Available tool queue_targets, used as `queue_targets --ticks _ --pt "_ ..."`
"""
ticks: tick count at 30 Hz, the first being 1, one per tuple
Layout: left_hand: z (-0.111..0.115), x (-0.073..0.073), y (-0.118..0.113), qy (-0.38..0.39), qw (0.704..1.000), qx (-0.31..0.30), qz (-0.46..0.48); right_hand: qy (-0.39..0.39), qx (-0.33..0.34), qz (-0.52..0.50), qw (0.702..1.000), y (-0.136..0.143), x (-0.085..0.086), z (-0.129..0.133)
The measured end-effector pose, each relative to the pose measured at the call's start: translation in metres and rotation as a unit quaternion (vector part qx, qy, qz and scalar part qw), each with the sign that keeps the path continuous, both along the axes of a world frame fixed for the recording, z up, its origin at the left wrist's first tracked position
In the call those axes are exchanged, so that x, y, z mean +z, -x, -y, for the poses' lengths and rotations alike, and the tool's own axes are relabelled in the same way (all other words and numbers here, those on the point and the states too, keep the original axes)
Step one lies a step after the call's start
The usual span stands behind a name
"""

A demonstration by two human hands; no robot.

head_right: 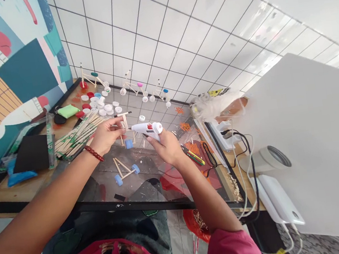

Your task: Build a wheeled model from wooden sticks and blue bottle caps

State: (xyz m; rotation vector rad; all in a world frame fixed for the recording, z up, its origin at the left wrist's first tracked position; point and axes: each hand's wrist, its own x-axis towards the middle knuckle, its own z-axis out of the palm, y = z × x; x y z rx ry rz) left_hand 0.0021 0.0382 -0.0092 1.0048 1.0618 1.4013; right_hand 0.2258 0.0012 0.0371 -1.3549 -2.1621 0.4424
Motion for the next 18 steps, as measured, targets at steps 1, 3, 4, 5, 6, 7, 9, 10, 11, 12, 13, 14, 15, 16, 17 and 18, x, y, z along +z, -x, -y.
queue_targets --ticks 1,3,4,5,6,7,9,10,11,12,13,14,15,16,17,18 --pt "0.0000 0.0001 0.0000 0.001 1.000 0.001 -0.001 0.000 0.001 0.000 1.000 0.0000 0.0003 0.0001" --pt "-0.0001 0.0001 -0.0001 0.002 1.000 0.001 0.000 0.004 0.006 -0.002 1.000 0.0000 0.0004 0.0001" --pt "-0.0001 0.0001 -0.0002 0.001 1.000 0.001 0.001 0.006 0.008 -0.003 1.000 0.0000 0.0003 0.0000" --pt "-0.0001 0.0000 -0.0002 0.000 1.000 0.000 0.001 0.005 0.010 -0.004 1.000 0.0000 0.0001 -0.0003" --pt "0.0000 -0.0001 -0.0003 -0.001 1.000 -0.001 0.002 0.000 0.011 -0.004 1.000 0.0000 -0.0003 -0.0006" --pt "0.0001 -0.0001 -0.0003 -0.001 1.000 -0.002 0.002 -0.005 0.011 -0.004 1.000 0.0000 -0.0009 -0.0011" --pt "0.0003 0.0001 -0.0002 -0.001 1.000 -0.002 0.002 -0.012 0.007 -0.001 1.000 -0.0001 -0.0022 -0.0020" --pt "0.0003 0.0002 -0.0002 0.001 1.000 -0.001 0.001 -0.011 0.005 0.002 1.000 -0.0003 -0.0029 -0.0023" --pt "0.0003 0.0004 -0.0002 0.002 1.000 0.000 0.001 -0.008 0.004 0.005 1.000 -0.0004 -0.0036 -0.0026" --pt "0.0002 0.0005 -0.0002 0.002 1.000 0.002 0.002 -0.005 0.004 0.008 1.000 -0.0006 -0.0041 -0.0027" --pt "0.0002 0.0006 -0.0002 0.001 1.000 0.002 0.003 -0.003 0.006 0.010 1.000 -0.0007 -0.0047 -0.0027" --pt "0.0001 0.0006 -0.0003 0.000 1.000 0.002 0.004 -0.004 0.007 0.010 1.000 -0.0008 -0.0051 -0.0027" --pt "0.0000 0.0005 -0.0004 -0.001 1.000 0.002 0.005 -0.006 0.008 0.009 1.000 -0.0007 -0.0054 -0.0027" --pt "0.0000 0.0004 -0.0005 -0.002 1.000 0.000 0.005 -0.009 0.008 0.007 1.000 -0.0005 -0.0057 -0.0027" --pt "0.0001 0.0002 -0.0005 -0.004 1.000 -0.002 0.005 -0.011 0.008 0.006 1.000 -0.0002 -0.0059 -0.0027" --pt "0.0001 -0.0001 -0.0005 -0.005 1.000 -0.004 0.003 -0.011 0.010 0.004 1.000 0.0001 -0.0060 -0.0027"
